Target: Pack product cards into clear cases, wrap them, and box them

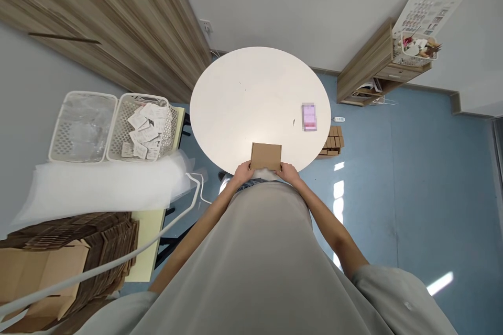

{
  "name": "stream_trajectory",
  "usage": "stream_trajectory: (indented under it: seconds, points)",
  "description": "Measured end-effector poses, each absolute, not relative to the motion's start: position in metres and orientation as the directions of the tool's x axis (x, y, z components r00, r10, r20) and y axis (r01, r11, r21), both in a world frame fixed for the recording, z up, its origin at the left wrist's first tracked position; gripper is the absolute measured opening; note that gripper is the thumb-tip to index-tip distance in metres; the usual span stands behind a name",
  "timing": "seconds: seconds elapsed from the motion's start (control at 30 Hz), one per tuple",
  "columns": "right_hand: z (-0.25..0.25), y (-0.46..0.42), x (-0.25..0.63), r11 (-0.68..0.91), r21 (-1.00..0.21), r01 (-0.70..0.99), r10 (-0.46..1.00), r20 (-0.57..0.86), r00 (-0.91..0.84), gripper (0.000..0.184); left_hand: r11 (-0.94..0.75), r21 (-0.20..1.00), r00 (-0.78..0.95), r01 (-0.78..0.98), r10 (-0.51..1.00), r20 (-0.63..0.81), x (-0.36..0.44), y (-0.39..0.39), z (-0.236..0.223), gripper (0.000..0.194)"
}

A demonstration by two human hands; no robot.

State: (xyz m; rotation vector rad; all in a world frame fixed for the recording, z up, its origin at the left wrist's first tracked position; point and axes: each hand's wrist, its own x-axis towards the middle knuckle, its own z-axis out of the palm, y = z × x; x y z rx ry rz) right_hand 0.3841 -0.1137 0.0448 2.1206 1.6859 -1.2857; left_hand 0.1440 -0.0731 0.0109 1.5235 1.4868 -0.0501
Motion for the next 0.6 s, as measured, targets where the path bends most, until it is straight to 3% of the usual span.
stream_trajectory:
  seconds: [0.1,0.23,0.6]
  points:
    - [0.041,-0.114,0.385,-0.429,-0.412,0.804,0.698,-0.716,0.006,0.034,0.293,0.618,0.243,0.730,0.734,-0.634,0.145,-0.072,0.007,0.037]
    - [0.036,-0.117,0.384,-0.444,-0.441,0.780,0.680,-0.733,-0.028,0.031,0.346,0.629,0.217,0.696,0.734,-0.643,0.146,-0.071,0.001,0.038]
    - [0.022,-0.123,0.385,-0.449,-0.334,0.828,0.687,-0.722,0.082,0.030,0.354,0.646,0.212,0.677,0.746,-0.631,0.145,-0.074,-0.017,0.045]
